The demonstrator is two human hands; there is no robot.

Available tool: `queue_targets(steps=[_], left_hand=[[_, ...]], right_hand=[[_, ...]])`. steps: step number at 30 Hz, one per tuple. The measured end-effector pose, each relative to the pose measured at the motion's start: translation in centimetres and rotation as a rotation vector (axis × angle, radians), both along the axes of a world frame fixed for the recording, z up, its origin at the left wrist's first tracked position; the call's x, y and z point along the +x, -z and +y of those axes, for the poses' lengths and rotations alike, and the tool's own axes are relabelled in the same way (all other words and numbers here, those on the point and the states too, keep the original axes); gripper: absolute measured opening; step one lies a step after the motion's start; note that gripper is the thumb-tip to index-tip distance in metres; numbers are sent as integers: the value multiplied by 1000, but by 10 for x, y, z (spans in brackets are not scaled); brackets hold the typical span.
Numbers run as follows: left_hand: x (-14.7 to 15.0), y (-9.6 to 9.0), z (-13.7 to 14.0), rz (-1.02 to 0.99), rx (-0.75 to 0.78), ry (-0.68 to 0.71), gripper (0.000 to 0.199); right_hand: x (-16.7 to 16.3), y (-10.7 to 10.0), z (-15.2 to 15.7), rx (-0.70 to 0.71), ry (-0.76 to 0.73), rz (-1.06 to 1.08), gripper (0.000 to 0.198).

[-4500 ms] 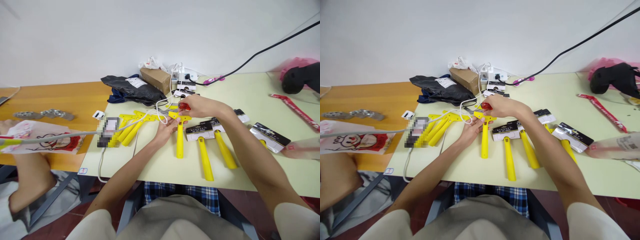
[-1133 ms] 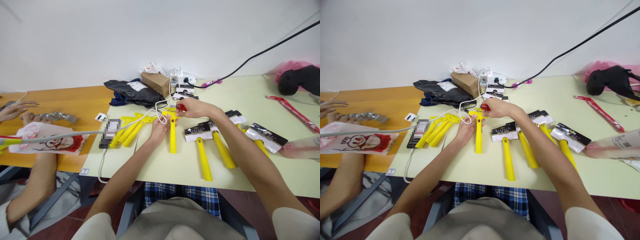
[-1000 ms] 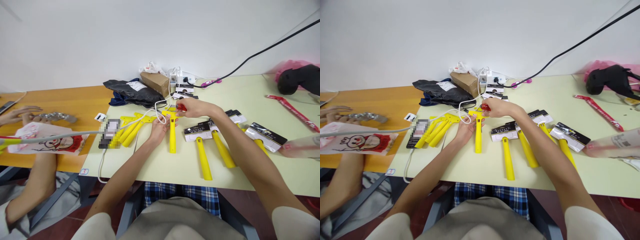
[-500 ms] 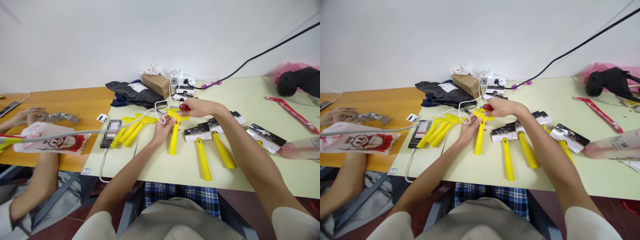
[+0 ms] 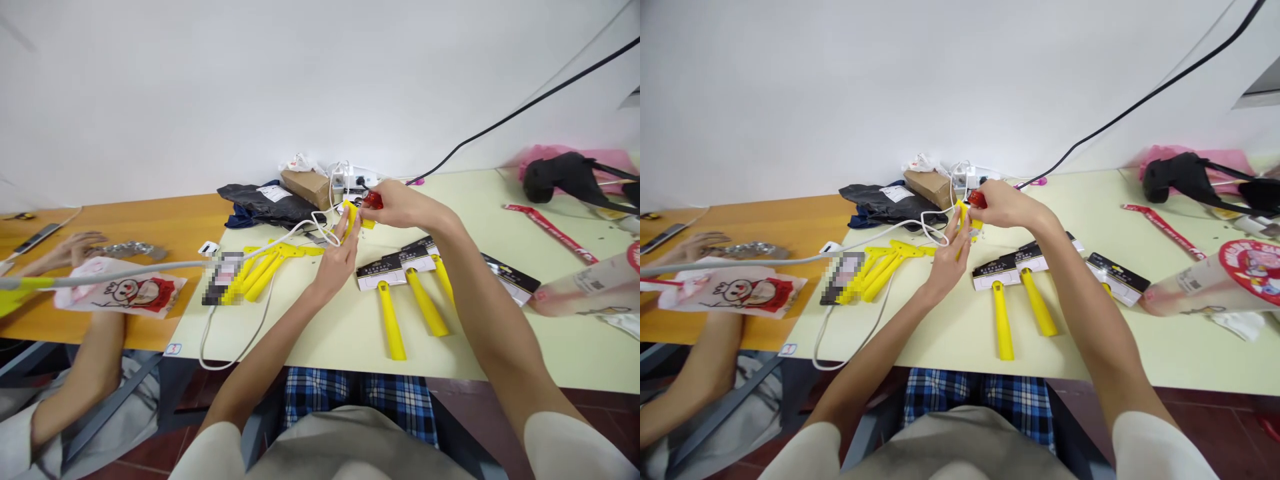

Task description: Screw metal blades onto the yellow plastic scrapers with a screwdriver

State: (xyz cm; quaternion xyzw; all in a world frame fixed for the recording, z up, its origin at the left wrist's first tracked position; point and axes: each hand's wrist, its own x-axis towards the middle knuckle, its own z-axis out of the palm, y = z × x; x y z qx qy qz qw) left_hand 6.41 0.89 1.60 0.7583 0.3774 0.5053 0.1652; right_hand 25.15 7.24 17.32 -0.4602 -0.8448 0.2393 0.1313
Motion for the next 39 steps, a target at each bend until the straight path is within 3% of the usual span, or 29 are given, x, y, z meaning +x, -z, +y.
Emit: queue_targets(steps=[3,8,11,14,18,22,28,39], left_hand=[[8,-6,-1,-170,-105,58,53],[26,-15,-5,-700,-416,122,52],[30,-20,-1,-969,-626,230,48],[23,-22,4,-1123,-831,349,49],[5,-13,5,-1210,-994,374,48],[-10,2,3,-1287,-1032,316,44],[-20,7,9,-1309,-1021,217,43],[-26,10,13,-1353,-1034,276,39]], right_hand=[[-1,-7,-8,20,66,77,40],[-3,-8,-13,47,51,111,38],[1,-4,-8,132,49,30,36],[7,4,3,203,109,-74,22],[10,24,23,135,145,-309,9],[2,52,40,-37,61,-420,12],[-14,86,50,-131,-23,-435,19],[-13,103,58,-170,-108,-395,8]])
